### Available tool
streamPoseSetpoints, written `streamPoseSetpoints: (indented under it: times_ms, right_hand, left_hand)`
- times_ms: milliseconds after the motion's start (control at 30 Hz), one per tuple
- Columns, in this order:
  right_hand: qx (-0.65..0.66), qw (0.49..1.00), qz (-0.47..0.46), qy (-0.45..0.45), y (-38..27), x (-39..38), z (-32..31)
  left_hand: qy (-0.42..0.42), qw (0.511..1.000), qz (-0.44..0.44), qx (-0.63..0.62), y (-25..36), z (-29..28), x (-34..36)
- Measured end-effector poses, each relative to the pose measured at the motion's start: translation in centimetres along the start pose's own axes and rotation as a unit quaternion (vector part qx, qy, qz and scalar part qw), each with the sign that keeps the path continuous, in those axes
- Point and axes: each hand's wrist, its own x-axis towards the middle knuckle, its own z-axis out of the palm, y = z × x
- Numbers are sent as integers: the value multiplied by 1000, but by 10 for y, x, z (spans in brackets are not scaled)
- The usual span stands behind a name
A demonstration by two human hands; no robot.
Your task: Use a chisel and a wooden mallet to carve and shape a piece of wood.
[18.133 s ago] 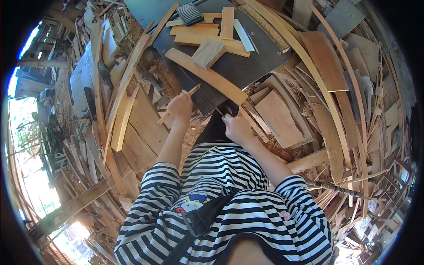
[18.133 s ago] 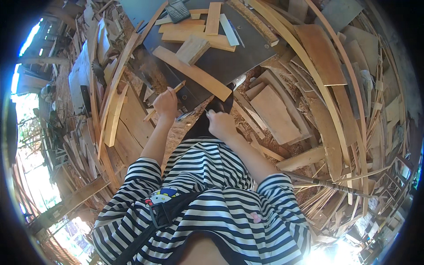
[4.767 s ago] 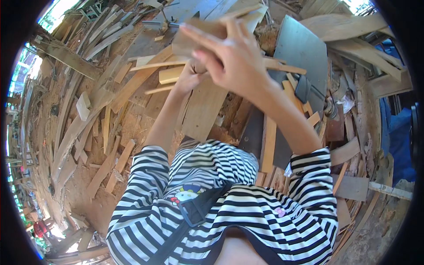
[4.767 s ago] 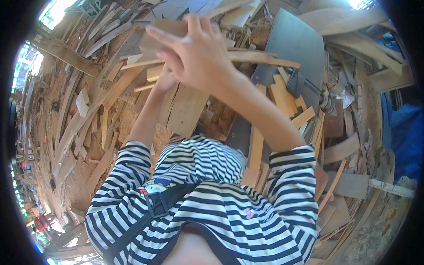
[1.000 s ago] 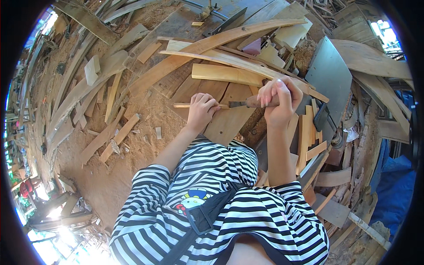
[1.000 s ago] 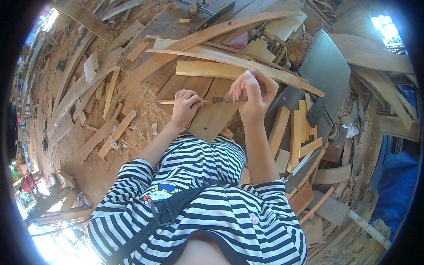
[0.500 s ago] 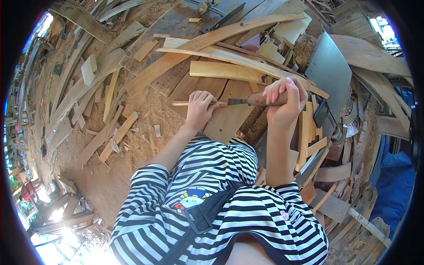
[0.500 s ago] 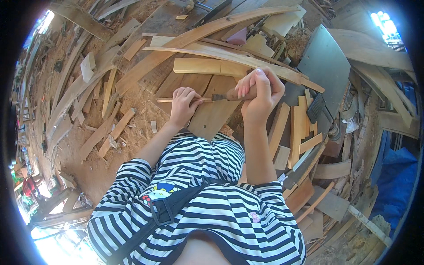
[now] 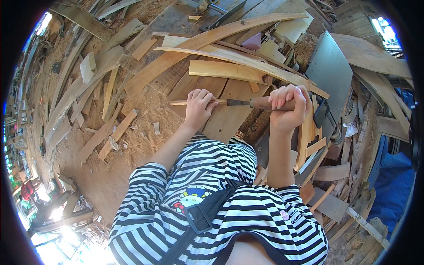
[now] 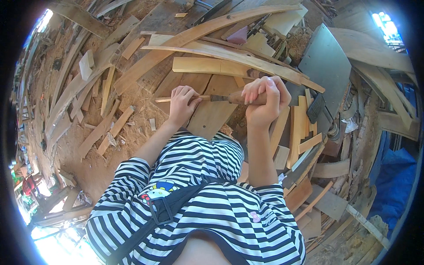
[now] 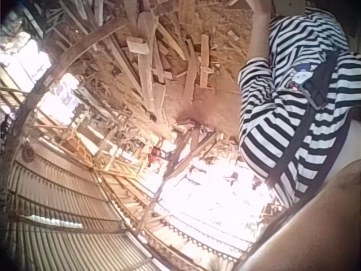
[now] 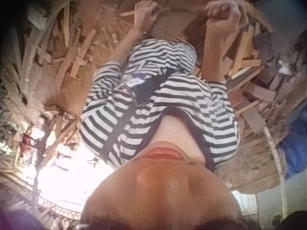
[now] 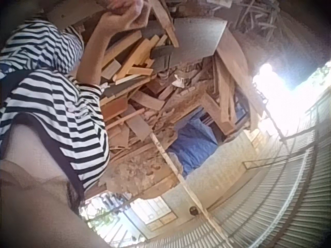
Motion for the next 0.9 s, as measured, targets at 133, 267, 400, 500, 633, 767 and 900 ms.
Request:
streamPoseSetpoints:
  times_ms: [133, 267, 400, 500, 633, 767, 900]
  right_hand:
    - [1, 1000, -17, 11, 2, -3, -13]
    - [3, 1000, -13, 7, -4, -9, -21]
    - [-2, 1000, -6, -14, -5, -11, -29]
    - [-16, 1000, -16, -19, -6, -12, -23]
    - [-33, 999, -17, -30, -4, -17, -12]
    - [-60, 997, -11, -41, -6, -16, -11]
    - [-82, 996, 1, -18, -17, -22, 1]
  left_hand:
    - [3, 1000, -3, 1, 0, 0, -1]
    - [4, 1000, -8, -1, 1, 0, -5]
    - [9, 1000, -3, -3, 0, 2, -6]
    - [12, 1000, -1, -4, -1, 2, -3]
    - [-19, 1000, -19, -2, -1, -2, 3]
    - [-43, 994, 101, -29, 34, -27, 5]
    - [-327, 865, 183, -332, 77, -69, -14]
